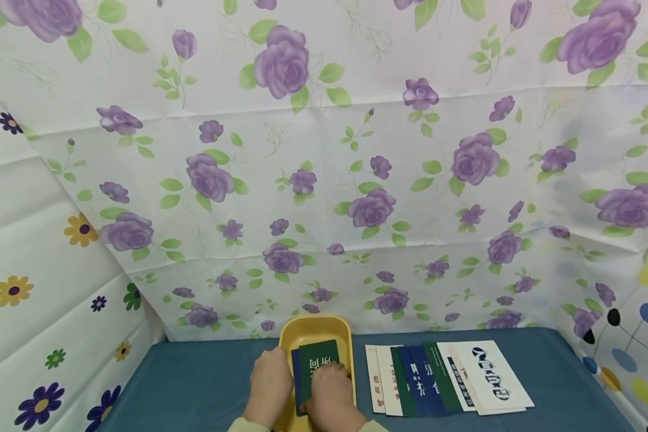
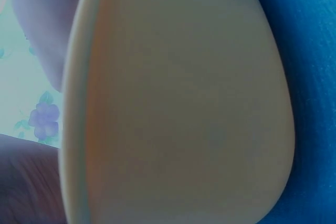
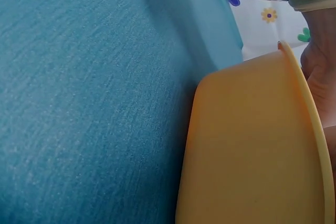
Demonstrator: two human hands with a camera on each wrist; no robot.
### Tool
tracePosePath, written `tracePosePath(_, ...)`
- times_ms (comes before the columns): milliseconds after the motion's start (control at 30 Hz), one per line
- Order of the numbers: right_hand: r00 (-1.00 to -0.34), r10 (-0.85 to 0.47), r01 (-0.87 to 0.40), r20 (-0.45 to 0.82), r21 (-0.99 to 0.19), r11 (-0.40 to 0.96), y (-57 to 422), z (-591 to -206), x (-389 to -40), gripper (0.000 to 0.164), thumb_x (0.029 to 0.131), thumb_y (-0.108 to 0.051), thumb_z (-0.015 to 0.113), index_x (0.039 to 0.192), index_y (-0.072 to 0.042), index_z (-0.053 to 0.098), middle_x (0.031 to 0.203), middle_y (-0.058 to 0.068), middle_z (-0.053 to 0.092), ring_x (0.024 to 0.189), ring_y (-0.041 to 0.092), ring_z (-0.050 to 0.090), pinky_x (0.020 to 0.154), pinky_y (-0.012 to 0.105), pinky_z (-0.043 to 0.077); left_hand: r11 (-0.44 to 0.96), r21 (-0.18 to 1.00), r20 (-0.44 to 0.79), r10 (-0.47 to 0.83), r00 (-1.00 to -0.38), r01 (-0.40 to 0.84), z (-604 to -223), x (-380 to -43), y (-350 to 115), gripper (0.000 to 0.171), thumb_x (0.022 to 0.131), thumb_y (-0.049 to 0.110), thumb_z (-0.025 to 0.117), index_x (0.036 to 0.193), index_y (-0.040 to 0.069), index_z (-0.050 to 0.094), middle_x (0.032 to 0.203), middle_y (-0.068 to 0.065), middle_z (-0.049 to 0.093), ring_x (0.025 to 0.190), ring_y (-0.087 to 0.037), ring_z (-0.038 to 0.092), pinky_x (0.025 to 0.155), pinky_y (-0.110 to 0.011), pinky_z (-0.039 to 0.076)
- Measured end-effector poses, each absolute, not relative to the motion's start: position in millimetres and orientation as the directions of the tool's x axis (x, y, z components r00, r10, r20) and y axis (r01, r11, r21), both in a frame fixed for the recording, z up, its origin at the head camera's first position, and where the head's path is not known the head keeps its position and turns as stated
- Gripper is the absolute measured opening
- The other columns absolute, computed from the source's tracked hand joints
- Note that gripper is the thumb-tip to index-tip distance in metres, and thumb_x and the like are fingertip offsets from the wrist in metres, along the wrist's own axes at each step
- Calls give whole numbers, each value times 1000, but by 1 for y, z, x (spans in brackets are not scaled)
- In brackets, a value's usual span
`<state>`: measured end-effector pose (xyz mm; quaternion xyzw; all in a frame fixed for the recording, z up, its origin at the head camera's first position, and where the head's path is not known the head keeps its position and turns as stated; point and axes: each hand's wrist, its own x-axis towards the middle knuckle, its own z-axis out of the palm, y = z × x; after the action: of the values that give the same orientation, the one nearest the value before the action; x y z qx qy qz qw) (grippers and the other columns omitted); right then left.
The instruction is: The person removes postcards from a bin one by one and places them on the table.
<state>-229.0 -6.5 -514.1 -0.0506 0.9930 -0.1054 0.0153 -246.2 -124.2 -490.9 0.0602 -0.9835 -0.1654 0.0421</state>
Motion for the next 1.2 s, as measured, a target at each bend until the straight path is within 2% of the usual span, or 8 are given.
tracePosePath(233,-995,-95,-90,-3,-281,956,-5,-517,-228,91,39,-53,88,96,9,53,77,13,51,72,24,53,65,37,48,942,327,119,-124,-985,-79,-494,-247,-125,20,77,-2,61,66,10,50,61,-5,53,57,-20,57,44,-37,42)
tracePosePath(500,-991,-116,-127,61,-236,963,-3,-518,-227,83,34,-47,90,89,6,55,73,10,47,68,21,49,61,34,48,945,314,135,-136,-982,-87,-493,-246,-124,15,77,0,61,67,8,53,63,-7,55,58,-24,59,44,-39,44)
tracePosePath(600,-984,-118,-147,134,-239,960,-1,-518,-228,72,38,-35,90,85,5,54,70,9,47,66,20,50,58,33,48,943,314,104,-148,-983,-109,-490,-244,-122,12,78,-1,61,70,7,55,62,-6,54,57,-22,58,44,-38,44)
tracePosePath(733,-978,-91,-142,188,-279,950,1,-516,-228,43,56,-15,81,82,3,52,68,8,47,63,18,52,54,33,47,939,319,70,-159,-985,-129,-487,-243,-121,9,79,-1,61,75,6,57,63,-5,53,56,-19,56,46,-38,44)
tracePosePath(833,-982,-87,-139,166,-337,931,3,-511,-228,26,65,-5,75,77,-2,52,66,5,48,61,15,51,53,32,46,939,318,70,-157,-985,-127,-488,-244,-122,8,80,-1,61,76,5,58,64,-5,53,57,-19,56,47,-38,45)
tracePosePath(1033,-989,-124,-146,77,-478,866,13,-501,-228,13,72,-7,71,72,-6,58,64,-1,52,57,11,48,52,30,44,944,320,124,-133,-983,-88,-489,-245,-124,13,79,-1,61,70,6,56,61,-5,54,54,-20,57,43,-37,43)
tracePosePath(1200,-988,-104,-150,114,-546,825,21,-500,-230,17,74,-14,74,75,-6,60,66,0,56,61,12,53,53,31,44,944,324,135,-118,-984,-69,-490,-244,-123,14,77,0,62,69,7,54,61,-4,53,54,-19,55,42,-36,42)
